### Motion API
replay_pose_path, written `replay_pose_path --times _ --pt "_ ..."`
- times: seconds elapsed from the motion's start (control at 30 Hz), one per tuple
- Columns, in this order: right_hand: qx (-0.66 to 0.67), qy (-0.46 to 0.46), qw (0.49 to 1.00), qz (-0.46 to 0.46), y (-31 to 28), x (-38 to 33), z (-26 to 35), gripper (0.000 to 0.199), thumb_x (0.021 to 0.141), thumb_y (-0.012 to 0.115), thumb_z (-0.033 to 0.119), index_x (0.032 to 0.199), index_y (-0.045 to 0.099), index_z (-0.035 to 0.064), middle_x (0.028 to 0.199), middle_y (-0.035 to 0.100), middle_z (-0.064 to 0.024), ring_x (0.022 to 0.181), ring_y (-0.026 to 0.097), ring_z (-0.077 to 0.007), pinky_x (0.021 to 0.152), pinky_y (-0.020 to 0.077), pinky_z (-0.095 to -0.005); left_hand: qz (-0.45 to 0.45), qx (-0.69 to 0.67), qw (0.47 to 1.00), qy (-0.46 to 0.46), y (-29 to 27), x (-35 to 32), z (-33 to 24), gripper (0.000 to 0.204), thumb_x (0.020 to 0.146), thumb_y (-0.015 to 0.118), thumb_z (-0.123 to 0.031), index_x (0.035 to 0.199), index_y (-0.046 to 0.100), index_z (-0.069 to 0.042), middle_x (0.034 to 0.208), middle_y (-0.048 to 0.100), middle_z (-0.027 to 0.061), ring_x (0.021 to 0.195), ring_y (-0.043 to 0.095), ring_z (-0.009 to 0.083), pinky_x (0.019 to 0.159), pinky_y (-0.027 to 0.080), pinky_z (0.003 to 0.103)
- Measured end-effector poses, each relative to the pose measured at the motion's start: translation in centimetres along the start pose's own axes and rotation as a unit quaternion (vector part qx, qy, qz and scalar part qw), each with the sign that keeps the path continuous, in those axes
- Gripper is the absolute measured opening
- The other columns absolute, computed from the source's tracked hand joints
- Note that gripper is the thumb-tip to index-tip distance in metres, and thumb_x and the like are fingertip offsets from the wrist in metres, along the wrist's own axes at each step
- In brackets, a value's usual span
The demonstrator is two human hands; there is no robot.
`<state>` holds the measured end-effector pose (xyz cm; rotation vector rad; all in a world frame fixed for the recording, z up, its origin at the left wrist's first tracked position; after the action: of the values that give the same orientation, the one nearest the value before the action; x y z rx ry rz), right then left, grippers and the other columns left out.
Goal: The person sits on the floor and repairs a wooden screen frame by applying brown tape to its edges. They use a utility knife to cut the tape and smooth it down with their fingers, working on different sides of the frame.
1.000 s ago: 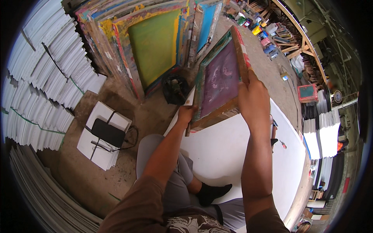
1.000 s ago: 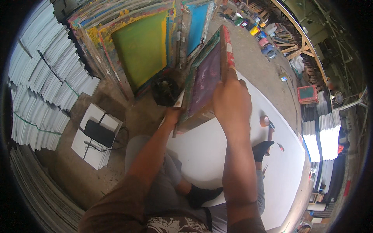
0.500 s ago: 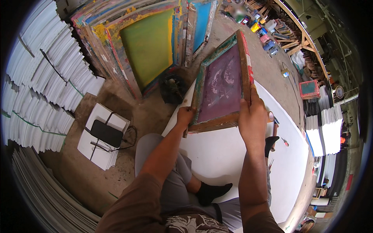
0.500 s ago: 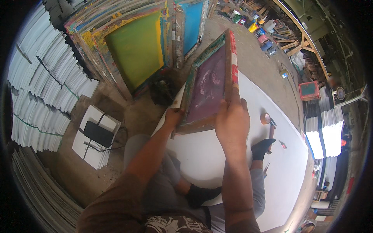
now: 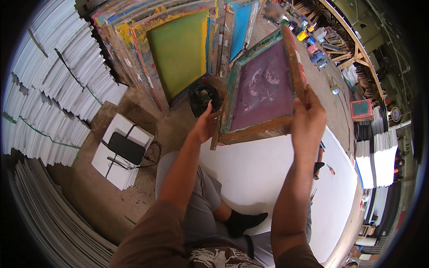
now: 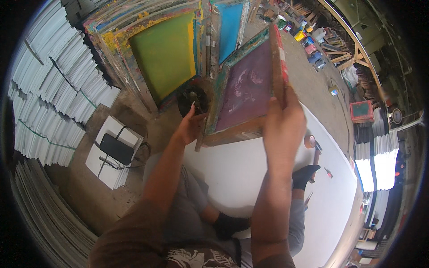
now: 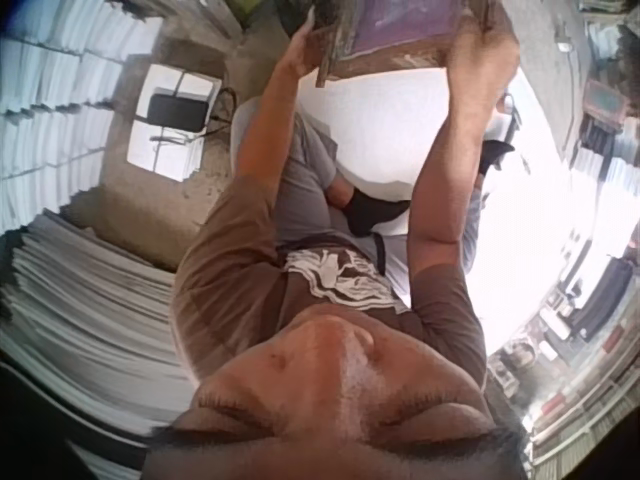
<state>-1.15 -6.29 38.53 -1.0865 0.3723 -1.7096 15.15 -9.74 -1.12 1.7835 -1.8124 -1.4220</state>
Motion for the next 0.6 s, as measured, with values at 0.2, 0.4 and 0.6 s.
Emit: replay_pose_path --times 0.2,0.4,0.6 --pt "-0.031 0.062 0.998 0.012 -0.4 0.4 -1.4 0.043 0.094 0.06 0.011 0.133 0.064 -0.0062 0.111 0.074 -0.0279 0.107 0.072 -0.0395 0.094 0.0522 -0.0406 0.096 0.047 0.994 -0.014 2.6 -2.0 -1.1 0.126 0.083 0.045 -0.095 0.16 0.032 0.004 0.167 0.028 0.0217 0.152 0.033 0.0342 0.123 0.026 0.049" --pt "-0.028 0.076 0.997 -0.007 -0.3 0.3 -1.9 0.048 0.094 0.062 0.012 0.139 0.061 -0.0047 0.106 0.074 -0.0282 0.099 0.074 -0.0369 0.089 0.0535 -0.0404 0.004 0.107 0.994 -0.029 -0.4 -0.9 -0.5 0.119 0.086 0.042 -0.093 0.163 0.029 -0.003 0.169 0.025 0.0184 0.156 0.024 0.0313 0.123 0.026 0.05" --pt "-0.043 0.078 0.996 -0.013 -1.2 0.6 0.0 0.052 0.094 0.065 0.014 0.143 0.06 -0.0014 0.102 0.074 -0.0256 0.092 0.073 -0.0317 0.086 0.0538 -0.0405 0.099 0.082 0.992 0.001 1.8 -1.0 -0.8 0.115 0.087 0.05 -0.089 0.168 0.02 -0.012 0.17 0.025 0.0138 0.157 0.023 0.03 0.125 0.025 0.046"
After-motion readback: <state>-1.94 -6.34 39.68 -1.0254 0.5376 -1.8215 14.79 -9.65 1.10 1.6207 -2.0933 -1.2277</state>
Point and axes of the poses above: each hand's wrist, its own x-axis towards the middle knuckle, its own y-axis out of the palm, z = x × y, the point moved 7 cm from there along x, towards the middle knuckle
